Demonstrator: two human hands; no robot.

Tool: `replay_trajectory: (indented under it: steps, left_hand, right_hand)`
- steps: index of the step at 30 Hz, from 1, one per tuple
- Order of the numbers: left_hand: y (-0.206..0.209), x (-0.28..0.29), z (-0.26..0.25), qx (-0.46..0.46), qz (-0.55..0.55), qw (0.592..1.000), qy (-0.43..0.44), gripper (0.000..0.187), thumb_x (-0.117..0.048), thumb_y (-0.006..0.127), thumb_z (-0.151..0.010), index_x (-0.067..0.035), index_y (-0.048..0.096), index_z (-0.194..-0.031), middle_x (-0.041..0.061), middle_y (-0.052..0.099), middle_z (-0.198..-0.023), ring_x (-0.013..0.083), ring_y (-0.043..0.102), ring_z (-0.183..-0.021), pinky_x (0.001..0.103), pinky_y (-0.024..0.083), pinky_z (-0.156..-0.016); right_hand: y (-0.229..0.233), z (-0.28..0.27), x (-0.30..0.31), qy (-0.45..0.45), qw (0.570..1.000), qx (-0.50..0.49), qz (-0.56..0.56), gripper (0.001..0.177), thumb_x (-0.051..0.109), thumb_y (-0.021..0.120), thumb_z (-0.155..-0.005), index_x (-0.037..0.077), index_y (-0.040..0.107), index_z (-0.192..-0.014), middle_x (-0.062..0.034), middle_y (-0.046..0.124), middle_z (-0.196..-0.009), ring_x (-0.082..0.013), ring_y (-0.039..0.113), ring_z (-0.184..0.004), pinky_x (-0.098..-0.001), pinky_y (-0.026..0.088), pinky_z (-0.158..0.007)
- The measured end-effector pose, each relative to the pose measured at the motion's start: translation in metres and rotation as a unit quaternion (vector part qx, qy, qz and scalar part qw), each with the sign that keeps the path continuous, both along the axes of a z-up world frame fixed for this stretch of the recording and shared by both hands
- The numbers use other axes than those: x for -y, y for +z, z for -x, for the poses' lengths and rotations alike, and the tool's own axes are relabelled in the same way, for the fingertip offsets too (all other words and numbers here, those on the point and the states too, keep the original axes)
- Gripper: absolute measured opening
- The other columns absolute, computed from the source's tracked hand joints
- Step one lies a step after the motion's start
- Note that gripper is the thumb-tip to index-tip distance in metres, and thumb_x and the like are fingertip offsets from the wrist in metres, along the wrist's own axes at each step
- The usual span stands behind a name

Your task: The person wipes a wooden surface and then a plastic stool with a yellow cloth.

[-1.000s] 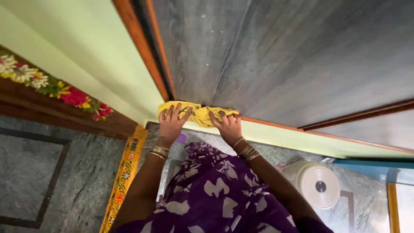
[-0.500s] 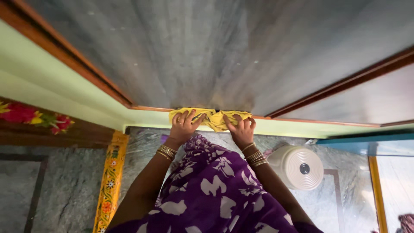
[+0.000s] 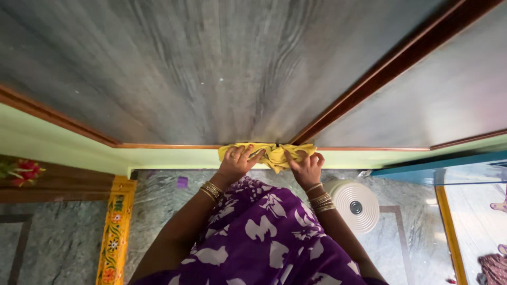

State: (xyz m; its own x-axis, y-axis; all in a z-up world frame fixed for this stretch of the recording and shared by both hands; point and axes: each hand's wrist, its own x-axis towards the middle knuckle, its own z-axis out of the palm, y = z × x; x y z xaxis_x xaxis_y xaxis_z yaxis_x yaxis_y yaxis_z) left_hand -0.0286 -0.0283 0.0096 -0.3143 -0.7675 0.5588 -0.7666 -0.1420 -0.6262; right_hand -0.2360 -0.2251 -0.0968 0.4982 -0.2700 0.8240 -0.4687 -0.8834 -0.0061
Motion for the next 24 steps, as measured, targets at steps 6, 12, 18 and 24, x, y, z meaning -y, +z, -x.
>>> replay_trajectory:
  steps: [6,12,18,24]
  left_hand:
    - [-0.021,0.050,0.030,-0.035,-0.046,0.997,-0.056,0.050,-0.018,0.056,-0.107,-0.028,0.049,-0.155,0.015,0.032,-0.160,0.0186,0.048,-0.130,0.042,0.045,-0.104]
    - [-0.024,0.075,0.049,0.037,-0.027,0.996,-0.075,0.046,-0.032,0.050,-0.111,-0.028,0.050,-0.157,0.013,0.048,-0.146,0.0206,0.049,-0.125,0.042,0.046,-0.101]
    - [0.030,0.069,0.070,0.037,-0.005,0.998,-0.050,0.046,-0.031,0.051,-0.109,-0.034,0.050,-0.154,0.006,0.052,-0.143,0.0168,0.051,-0.116,0.040,0.045,-0.099]
    - [0.136,0.078,0.126,0.070,0.090,0.992,-0.050,0.046,-0.030,0.057,-0.109,-0.035,0.055,-0.155,0.004,0.052,-0.139,0.0155,0.055,-0.106,0.032,0.041,-0.086]
  right_hand:
    - [-0.028,0.037,0.049,-0.027,0.999,0.028,-0.007,0.052,0.020,0.072,-0.087,0.041,0.062,-0.134,-0.0058,0.057,-0.124,-0.0287,0.054,-0.103,-0.0540,0.039,-0.099]
    - [-0.029,0.062,0.061,-0.034,0.996,0.050,-0.068,0.054,0.014,0.072,-0.081,0.036,0.064,-0.130,-0.0042,0.058,-0.123,-0.0300,0.051,-0.109,-0.0538,0.035,-0.102]
    - [0.011,0.072,0.062,-0.012,0.994,0.103,-0.043,0.061,0.006,0.073,-0.078,0.032,0.067,-0.132,-0.0054,0.054,-0.127,-0.0296,0.044,-0.121,-0.0527,0.033,-0.107]
    - [0.111,0.101,0.079,0.004,0.981,0.190,0.032,0.057,0.012,0.089,-0.092,0.030,0.062,-0.139,-0.0090,0.044,-0.139,-0.0320,0.035,-0.131,-0.0520,0.031,-0.111]
